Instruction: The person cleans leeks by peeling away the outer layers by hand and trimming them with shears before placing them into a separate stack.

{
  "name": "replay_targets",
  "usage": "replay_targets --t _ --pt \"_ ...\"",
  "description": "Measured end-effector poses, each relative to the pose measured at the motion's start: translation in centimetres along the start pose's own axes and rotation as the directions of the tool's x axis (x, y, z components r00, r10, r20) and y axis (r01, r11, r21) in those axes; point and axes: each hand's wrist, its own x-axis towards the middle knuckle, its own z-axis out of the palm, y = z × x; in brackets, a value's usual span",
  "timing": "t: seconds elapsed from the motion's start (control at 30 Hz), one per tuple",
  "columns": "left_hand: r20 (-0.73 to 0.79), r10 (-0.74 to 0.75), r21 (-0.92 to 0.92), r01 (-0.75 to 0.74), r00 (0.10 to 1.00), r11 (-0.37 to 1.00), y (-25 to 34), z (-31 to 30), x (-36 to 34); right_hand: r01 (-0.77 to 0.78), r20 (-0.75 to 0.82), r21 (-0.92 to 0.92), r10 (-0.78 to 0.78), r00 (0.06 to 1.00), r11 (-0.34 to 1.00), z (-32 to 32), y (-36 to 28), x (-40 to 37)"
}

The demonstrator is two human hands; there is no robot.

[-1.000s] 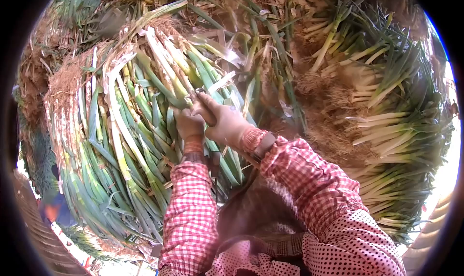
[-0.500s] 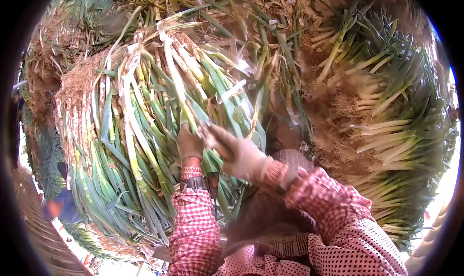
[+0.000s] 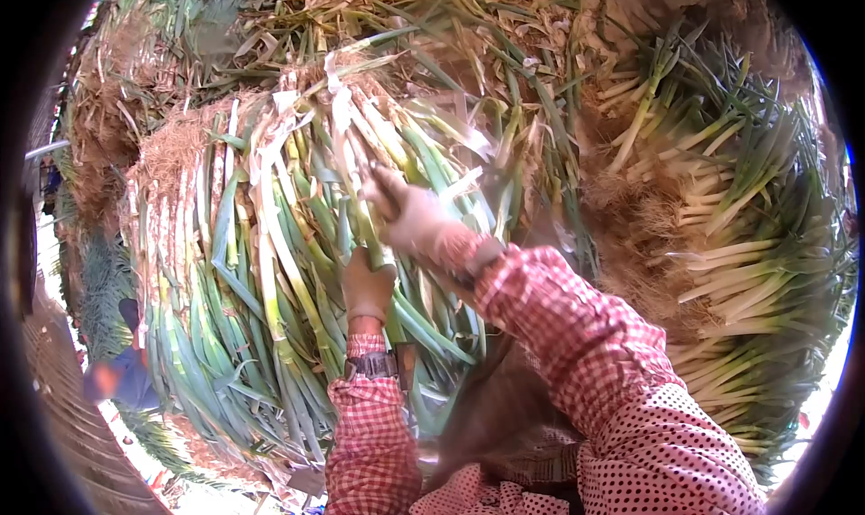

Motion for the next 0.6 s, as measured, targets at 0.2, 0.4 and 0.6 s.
replay_targets --t 0.2,0.4,0.6 --pt "0.236 0.098 -0.356 -0.007 0.967 0.934 -1.2 -3.6 -0.4 -0.067 -0.021 0.12 0.07 0.997 0.991 -1.6 -2.2 6.0" --pt "0.378 -0.212 -0.764 0.433 0.901 0.478 -4.2 -11.8 -2.6 -0.184 0.226 0.28 0.122 0.967 0.942 -4.9 -0.5 -6.6" --pt "-0.387 0.265 0.335 -0.133 0.883 0.933 -4.0 -11.6 -3.4 -0.212 0.403 0.102 0.154 0.902 0.972 -2.9 1.2 -15.4"
